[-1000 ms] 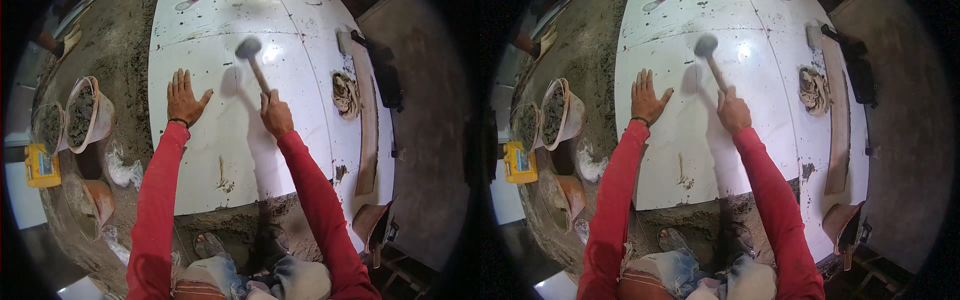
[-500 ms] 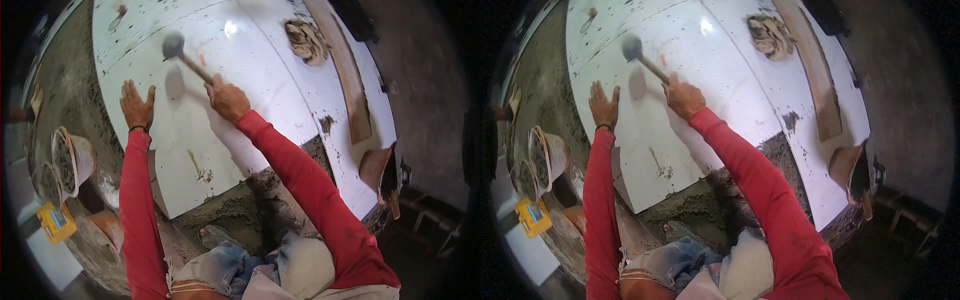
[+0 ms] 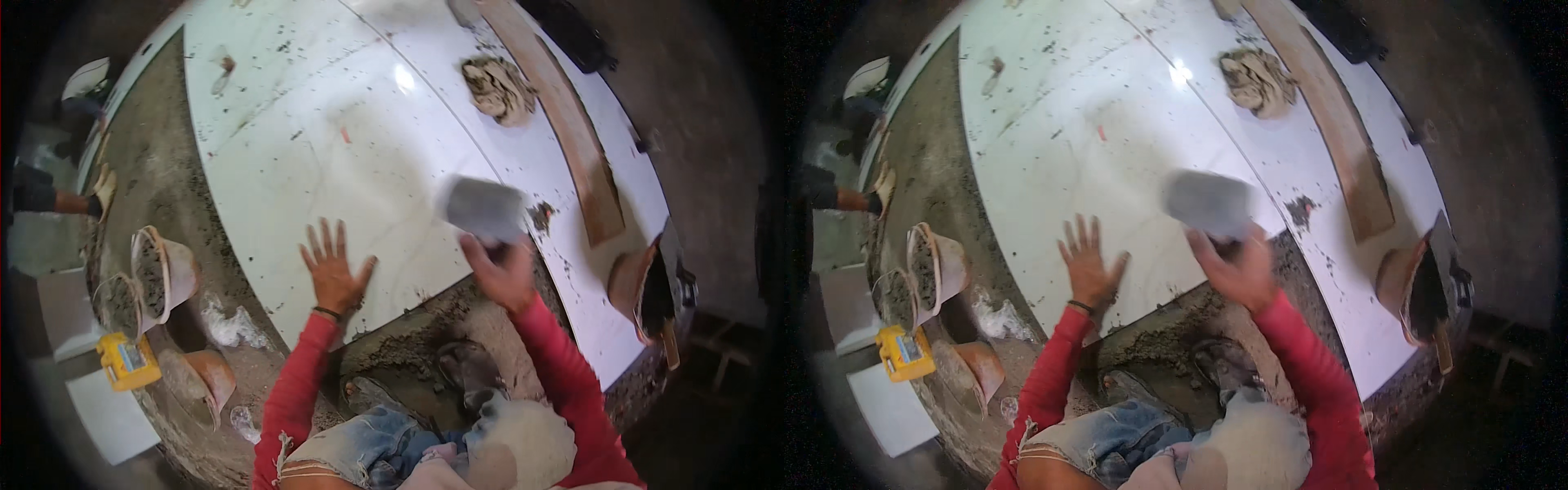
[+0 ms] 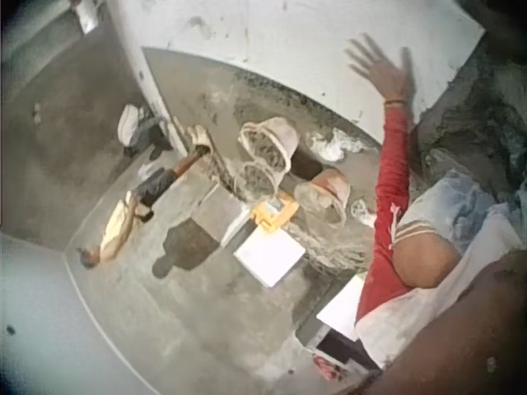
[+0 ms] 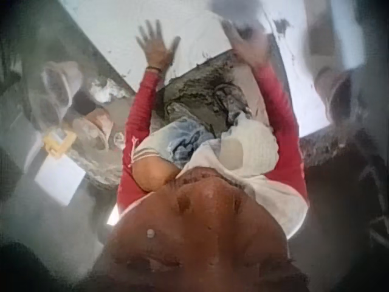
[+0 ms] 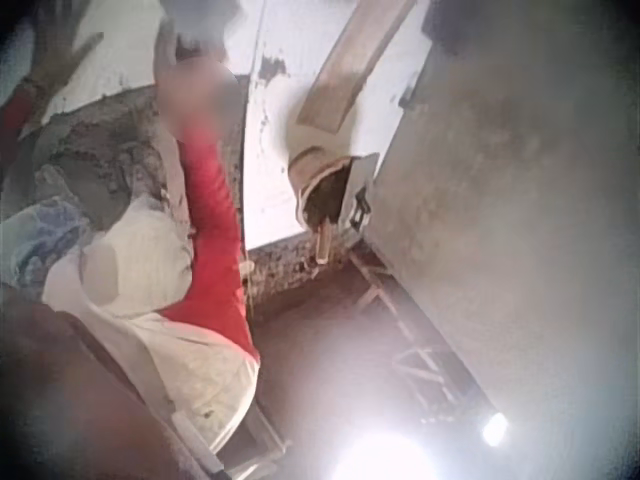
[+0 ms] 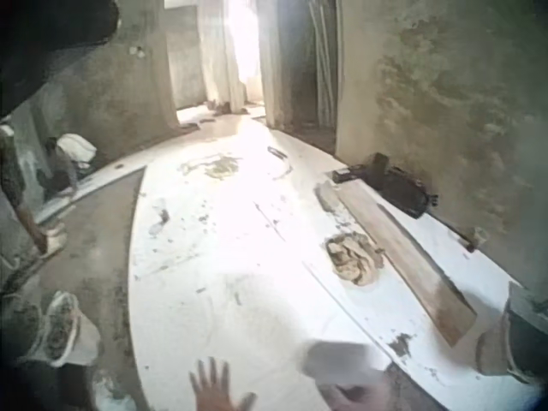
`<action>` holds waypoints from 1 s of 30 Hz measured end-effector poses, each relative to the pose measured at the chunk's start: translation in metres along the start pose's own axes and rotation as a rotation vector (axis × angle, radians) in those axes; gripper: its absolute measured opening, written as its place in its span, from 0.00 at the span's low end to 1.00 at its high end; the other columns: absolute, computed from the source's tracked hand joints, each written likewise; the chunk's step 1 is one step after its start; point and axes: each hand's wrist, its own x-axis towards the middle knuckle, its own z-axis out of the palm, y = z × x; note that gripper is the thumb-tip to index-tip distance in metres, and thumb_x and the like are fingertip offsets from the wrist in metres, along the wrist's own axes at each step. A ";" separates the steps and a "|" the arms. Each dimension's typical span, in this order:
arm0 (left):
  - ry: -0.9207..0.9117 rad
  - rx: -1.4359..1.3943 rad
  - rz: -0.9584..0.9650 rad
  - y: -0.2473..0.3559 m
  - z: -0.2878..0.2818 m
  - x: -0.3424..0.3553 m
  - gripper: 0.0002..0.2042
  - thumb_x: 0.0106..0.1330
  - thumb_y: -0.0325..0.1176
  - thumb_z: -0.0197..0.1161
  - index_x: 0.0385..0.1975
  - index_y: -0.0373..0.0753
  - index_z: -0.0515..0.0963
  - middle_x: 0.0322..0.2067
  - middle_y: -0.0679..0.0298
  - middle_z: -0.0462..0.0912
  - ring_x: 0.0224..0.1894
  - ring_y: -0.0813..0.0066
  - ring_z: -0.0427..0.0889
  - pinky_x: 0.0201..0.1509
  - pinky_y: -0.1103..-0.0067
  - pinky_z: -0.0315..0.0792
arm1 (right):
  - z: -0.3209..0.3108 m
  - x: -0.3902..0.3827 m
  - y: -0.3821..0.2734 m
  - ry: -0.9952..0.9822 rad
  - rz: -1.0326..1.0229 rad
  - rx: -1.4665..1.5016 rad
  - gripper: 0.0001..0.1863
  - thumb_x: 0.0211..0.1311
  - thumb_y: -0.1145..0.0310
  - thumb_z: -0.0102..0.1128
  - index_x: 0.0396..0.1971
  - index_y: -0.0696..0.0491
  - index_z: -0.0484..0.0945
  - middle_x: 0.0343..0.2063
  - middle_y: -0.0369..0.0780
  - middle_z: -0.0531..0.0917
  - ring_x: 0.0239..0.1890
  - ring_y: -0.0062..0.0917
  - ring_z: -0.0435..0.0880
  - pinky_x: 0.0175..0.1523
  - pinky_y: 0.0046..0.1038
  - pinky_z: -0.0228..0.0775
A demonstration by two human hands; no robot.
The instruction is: The person wipes a large floor tile with a cloth, places spacers in the gaps between tiles, and taps the tile with a rubber mallet to set it into the mortar.
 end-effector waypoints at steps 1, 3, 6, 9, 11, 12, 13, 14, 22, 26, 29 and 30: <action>-0.022 -0.036 0.003 0.006 -0.001 -0.005 0.48 0.64 0.65 0.56 0.76 0.39 0.48 0.77 0.48 0.39 0.78 0.44 0.33 0.76 0.45 0.27 | -0.014 -0.026 -0.004 0.091 0.008 0.054 0.16 0.65 0.66 0.64 0.48 0.60 0.79 0.45 0.42 0.84 0.45 0.25 0.81 0.48 0.26 0.76; -0.056 -0.042 0.007 -0.005 0.002 -0.015 0.48 0.64 0.66 0.55 0.76 0.39 0.48 0.77 0.48 0.38 0.78 0.43 0.32 0.75 0.44 0.27 | -0.063 -0.050 -0.021 0.033 -0.081 -0.068 0.22 0.67 0.60 0.62 0.52 0.61 0.76 0.49 0.43 0.80 0.49 0.27 0.79 0.51 0.28 0.75; -0.079 -0.055 0.014 0.004 0.001 -0.014 0.48 0.65 0.66 0.54 0.76 0.40 0.47 0.77 0.49 0.37 0.78 0.43 0.31 0.75 0.43 0.27 | -0.159 -0.096 -0.007 0.127 0.023 -0.198 0.25 0.72 0.66 0.54 0.64 0.61 0.65 0.51 0.41 0.76 0.52 0.30 0.77 0.57 0.34 0.74; -0.071 -0.032 0.020 0.006 0.005 -0.011 0.48 0.65 0.66 0.54 0.77 0.40 0.46 0.77 0.49 0.37 0.78 0.43 0.31 0.74 0.42 0.27 | -0.215 -0.127 -0.032 0.110 0.061 0.071 0.44 0.65 0.41 0.57 0.67 0.62 0.61 0.61 0.46 0.71 0.57 0.35 0.75 0.66 0.34 0.65; -0.069 -0.021 0.013 0.004 -0.001 -0.013 0.49 0.65 0.67 0.54 0.77 0.40 0.46 0.77 0.49 0.36 0.78 0.43 0.31 0.74 0.41 0.28 | -0.228 -0.157 -0.015 0.409 0.047 -0.043 0.43 0.65 0.41 0.59 0.67 0.61 0.62 0.61 0.46 0.72 0.59 0.35 0.74 0.64 0.36 0.66; -0.076 -0.022 0.011 0.005 0.003 -0.014 0.49 0.65 0.67 0.54 0.77 0.40 0.46 0.77 0.49 0.35 0.78 0.43 0.31 0.74 0.41 0.28 | -0.220 -0.154 -0.030 0.470 0.038 -0.063 0.44 0.62 0.40 0.62 0.67 0.60 0.63 0.59 0.47 0.73 0.56 0.34 0.76 0.59 0.35 0.69; -0.075 -0.022 0.004 0.007 0.007 -0.014 0.49 0.65 0.67 0.54 0.77 0.40 0.46 0.77 0.49 0.35 0.78 0.43 0.31 0.74 0.41 0.28 | -0.214 -0.150 -0.047 0.533 0.027 -0.086 0.46 0.59 0.39 0.64 0.66 0.59 0.64 0.57 0.47 0.74 0.53 0.32 0.77 0.54 0.34 0.72; -0.087 -0.022 0.000 0.007 0.008 -0.015 0.49 0.64 0.67 0.54 0.77 0.42 0.45 0.77 0.49 0.35 0.78 0.42 0.31 0.73 0.40 0.28 | -0.206 -0.145 -0.065 0.597 0.017 -0.105 0.47 0.56 0.38 0.67 0.65 0.58 0.64 0.55 0.47 0.75 0.50 0.31 0.79 0.48 0.33 0.75; -0.229 0.017 0.167 0.037 -0.015 -0.028 0.56 0.54 0.72 0.62 0.76 0.42 0.49 0.76 0.41 0.37 0.75 0.29 0.33 0.67 0.31 0.40 | -0.194 -0.182 -0.053 0.651 0.118 0.147 0.46 0.56 0.46 0.67 0.67 0.57 0.59 0.46 0.49 0.77 0.36 0.34 0.82 0.44 0.33 0.80; -0.311 -0.027 0.227 0.052 -0.025 -0.036 0.57 0.51 0.72 0.66 0.76 0.45 0.50 0.76 0.41 0.38 0.75 0.28 0.36 0.67 0.31 0.43 | -0.182 -0.226 -0.012 0.519 0.498 0.409 0.30 0.61 0.63 0.62 0.62 0.57 0.67 0.44 0.45 0.78 0.38 0.33 0.81 0.46 0.34 0.79; -0.270 0.004 0.224 0.065 -0.025 -0.030 0.57 0.47 0.70 0.70 0.75 0.47 0.53 0.76 0.42 0.42 0.75 0.30 0.41 0.67 0.33 0.47 | -0.160 -0.253 0.048 0.755 0.666 0.640 0.21 0.65 0.61 0.60 0.53 0.55 0.74 0.43 0.43 0.82 0.38 0.29 0.82 0.43 0.31 0.79; -0.226 -0.029 0.243 0.070 -0.021 -0.024 0.57 0.46 0.68 0.72 0.75 0.47 0.55 0.75 0.43 0.45 0.75 0.31 0.43 0.68 0.34 0.49 | -0.155 -0.279 0.087 0.737 0.514 0.330 0.20 0.65 0.60 0.60 0.53 0.54 0.74 0.43 0.42 0.81 0.40 0.29 0.82 0.43 0.33 0.78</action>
